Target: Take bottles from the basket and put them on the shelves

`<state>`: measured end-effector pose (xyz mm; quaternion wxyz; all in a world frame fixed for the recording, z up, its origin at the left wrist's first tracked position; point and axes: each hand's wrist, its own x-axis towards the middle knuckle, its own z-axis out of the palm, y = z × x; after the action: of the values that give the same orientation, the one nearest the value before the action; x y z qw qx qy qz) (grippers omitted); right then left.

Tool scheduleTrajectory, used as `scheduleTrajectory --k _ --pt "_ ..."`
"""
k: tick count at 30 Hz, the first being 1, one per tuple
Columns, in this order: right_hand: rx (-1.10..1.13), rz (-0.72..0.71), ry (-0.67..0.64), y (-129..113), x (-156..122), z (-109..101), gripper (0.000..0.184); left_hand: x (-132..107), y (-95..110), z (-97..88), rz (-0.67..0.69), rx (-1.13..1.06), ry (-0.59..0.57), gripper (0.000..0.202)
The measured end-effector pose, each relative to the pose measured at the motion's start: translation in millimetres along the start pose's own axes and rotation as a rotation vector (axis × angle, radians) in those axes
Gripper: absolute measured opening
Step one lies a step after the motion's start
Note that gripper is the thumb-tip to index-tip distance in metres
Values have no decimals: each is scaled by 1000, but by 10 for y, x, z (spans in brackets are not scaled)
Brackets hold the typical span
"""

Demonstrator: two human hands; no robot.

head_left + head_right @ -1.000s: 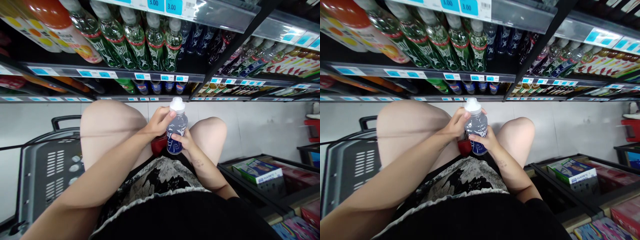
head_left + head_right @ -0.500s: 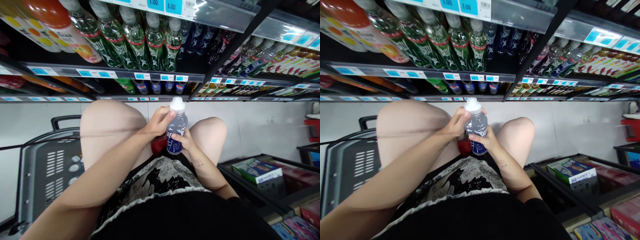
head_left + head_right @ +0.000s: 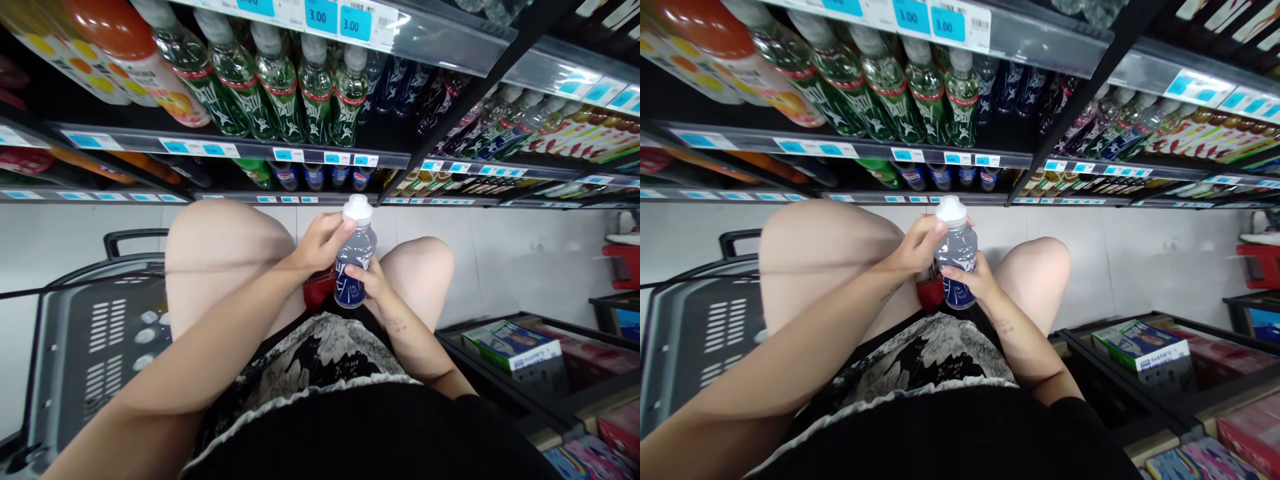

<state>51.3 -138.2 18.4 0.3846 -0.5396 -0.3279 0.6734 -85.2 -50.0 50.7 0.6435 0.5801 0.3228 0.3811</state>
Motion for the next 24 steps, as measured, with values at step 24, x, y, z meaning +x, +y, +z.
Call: scheduleTrajectory --k 24 --pt "-448 -75 188 459 436 32 80 -68 140 181 -221 67 241 18"
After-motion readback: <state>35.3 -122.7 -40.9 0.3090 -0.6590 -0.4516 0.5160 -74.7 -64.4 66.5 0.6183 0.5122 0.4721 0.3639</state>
